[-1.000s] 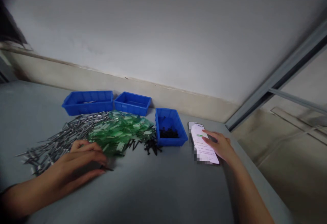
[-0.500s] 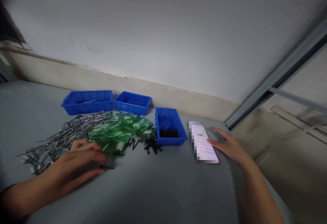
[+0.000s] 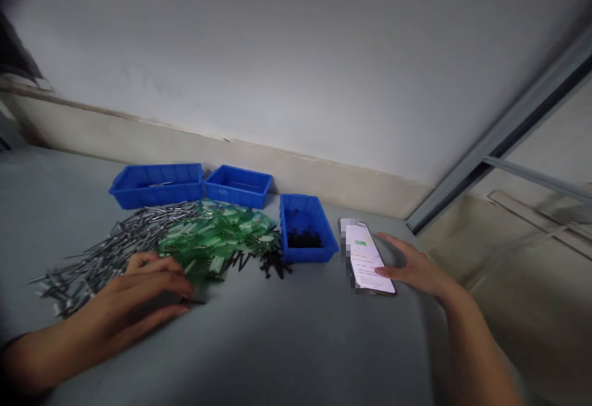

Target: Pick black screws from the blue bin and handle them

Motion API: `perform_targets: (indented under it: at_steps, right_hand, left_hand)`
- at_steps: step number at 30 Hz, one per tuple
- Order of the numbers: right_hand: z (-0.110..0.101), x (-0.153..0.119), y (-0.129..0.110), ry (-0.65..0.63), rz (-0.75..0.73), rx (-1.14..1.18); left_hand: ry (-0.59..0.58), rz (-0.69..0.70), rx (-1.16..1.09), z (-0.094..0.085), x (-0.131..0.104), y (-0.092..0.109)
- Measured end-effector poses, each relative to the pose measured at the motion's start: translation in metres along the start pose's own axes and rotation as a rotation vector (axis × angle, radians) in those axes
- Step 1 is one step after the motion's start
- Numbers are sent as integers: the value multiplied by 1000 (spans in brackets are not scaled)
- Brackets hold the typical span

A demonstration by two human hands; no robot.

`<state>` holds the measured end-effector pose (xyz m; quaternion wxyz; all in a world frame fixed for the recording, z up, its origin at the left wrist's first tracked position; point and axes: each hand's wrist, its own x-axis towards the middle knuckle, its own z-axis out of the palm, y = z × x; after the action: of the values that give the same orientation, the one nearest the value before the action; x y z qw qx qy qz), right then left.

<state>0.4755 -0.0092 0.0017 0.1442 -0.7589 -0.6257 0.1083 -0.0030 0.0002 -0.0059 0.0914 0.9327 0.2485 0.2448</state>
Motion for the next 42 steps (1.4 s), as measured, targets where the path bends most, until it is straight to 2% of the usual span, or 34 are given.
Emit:
perform_targets:
  at_steps: [4,15,32,42]
  right_hand:
    - [4,4,6,-106,-24,86]
    - [11,11,15,-41,-57,37]
    - [13,14,19,-54,-83,0]
    - [15,15,20,-36,-63,19]
  left_hand:
    - [11,10,-8,-1,2,1]
    - [1,11,-20,-1,2,0]
    - [16,-6,-5,1,0,-2]
    - [16,30,-13,-1,1,-1]
